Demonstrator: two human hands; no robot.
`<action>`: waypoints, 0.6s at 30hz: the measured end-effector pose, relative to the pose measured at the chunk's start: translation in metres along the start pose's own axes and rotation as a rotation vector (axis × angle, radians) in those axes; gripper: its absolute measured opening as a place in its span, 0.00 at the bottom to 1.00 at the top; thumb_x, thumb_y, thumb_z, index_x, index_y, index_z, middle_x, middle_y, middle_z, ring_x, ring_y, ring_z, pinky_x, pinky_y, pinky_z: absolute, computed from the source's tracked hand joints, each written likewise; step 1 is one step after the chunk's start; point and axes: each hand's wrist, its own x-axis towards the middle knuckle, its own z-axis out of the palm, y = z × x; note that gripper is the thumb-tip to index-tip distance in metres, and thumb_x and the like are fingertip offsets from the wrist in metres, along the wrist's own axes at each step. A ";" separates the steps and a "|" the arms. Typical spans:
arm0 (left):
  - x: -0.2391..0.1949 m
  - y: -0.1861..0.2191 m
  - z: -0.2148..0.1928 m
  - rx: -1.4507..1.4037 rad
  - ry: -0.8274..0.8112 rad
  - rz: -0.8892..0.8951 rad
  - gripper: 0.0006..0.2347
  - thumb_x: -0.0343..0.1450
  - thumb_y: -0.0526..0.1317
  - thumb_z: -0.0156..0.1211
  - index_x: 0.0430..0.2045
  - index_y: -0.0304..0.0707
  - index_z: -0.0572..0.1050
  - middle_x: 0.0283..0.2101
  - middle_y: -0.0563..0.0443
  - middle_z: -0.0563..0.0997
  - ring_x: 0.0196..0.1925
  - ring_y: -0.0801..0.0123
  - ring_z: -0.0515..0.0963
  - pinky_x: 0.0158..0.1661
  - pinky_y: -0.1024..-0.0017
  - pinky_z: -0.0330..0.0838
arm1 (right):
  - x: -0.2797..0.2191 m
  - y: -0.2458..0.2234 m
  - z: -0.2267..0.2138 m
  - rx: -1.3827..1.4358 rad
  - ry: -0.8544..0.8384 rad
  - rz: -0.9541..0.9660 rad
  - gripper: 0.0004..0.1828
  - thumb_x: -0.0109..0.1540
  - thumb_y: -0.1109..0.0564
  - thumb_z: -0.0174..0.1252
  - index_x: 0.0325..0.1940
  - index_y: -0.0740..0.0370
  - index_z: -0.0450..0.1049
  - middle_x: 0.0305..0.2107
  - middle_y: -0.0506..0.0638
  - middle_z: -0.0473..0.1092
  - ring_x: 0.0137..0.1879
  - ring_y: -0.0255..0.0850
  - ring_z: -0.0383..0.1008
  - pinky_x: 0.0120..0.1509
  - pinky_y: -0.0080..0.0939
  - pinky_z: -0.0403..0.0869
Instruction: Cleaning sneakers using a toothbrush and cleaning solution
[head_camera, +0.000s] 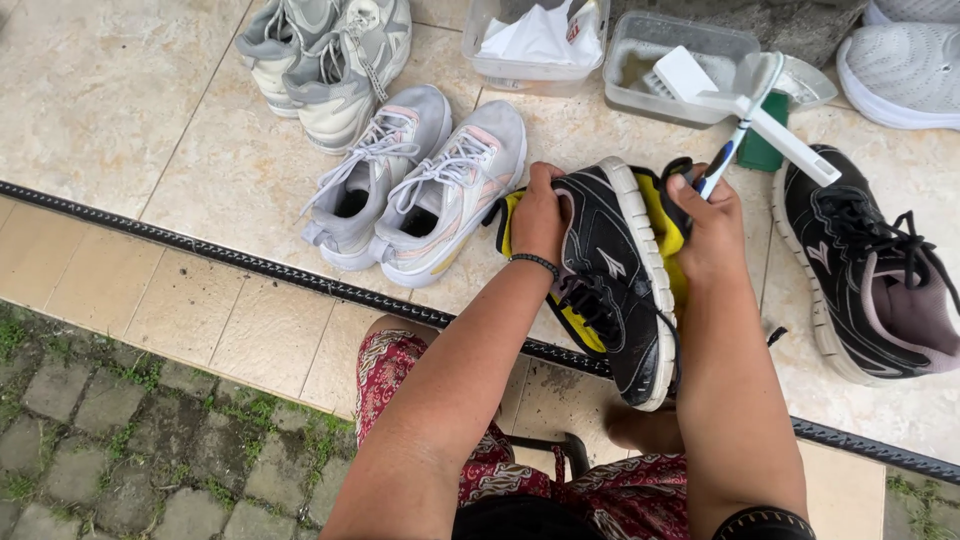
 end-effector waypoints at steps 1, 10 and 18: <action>0.002 -0.001 0.002 0.000 0.002 0.020 0.09 0.73 0.35 0.46 0.46 0.47 0.59 0.52 0.37 0.77 0.57 0.42 0.78 0.56 0.53 0.71 | 0.001 -0.004 -0.009 0.004 -0.001 -0.020 0.07 0.65 0.63 0.65 0.38 0.61 0.71 0.22 0.43 0.69 0.27 0.28 0.72 0.33 0.22 0.73; 0.005 -0.010 0.004 -0.042 0.007 -0.041 0.10 0.73 0.33 0.43 0.47 0.46 0.59 0.53 0.34 0.77 0.57 0.41 0.78 0.57 0.53 0.71 | -0.014 -0.017 -0.029 0.017 -0.465 0.020 0.08 0.54 0.65 0.70 0.31 0.60 0.76 0.21 0.42 0.63 0.26 0.26 0.63 0.26 0.20 0.65; 0.006 -0.010 0.006 -0.054 0.034 -0.060 0.08 0.74 0.34 0.43 0.46 0.47 0.61 0.51 0.35 0.79 0.56 0.41 0.79 0.56 0.53 0.71 | -0.011 -0.004 -0.031 -0.216 -0.461 0.033 0.14 0.48 0.71 0.72 0.33 0.67 0.76 0.23 0.47 0.64 0.32 0.30 0.66 0.34 0.27 0.67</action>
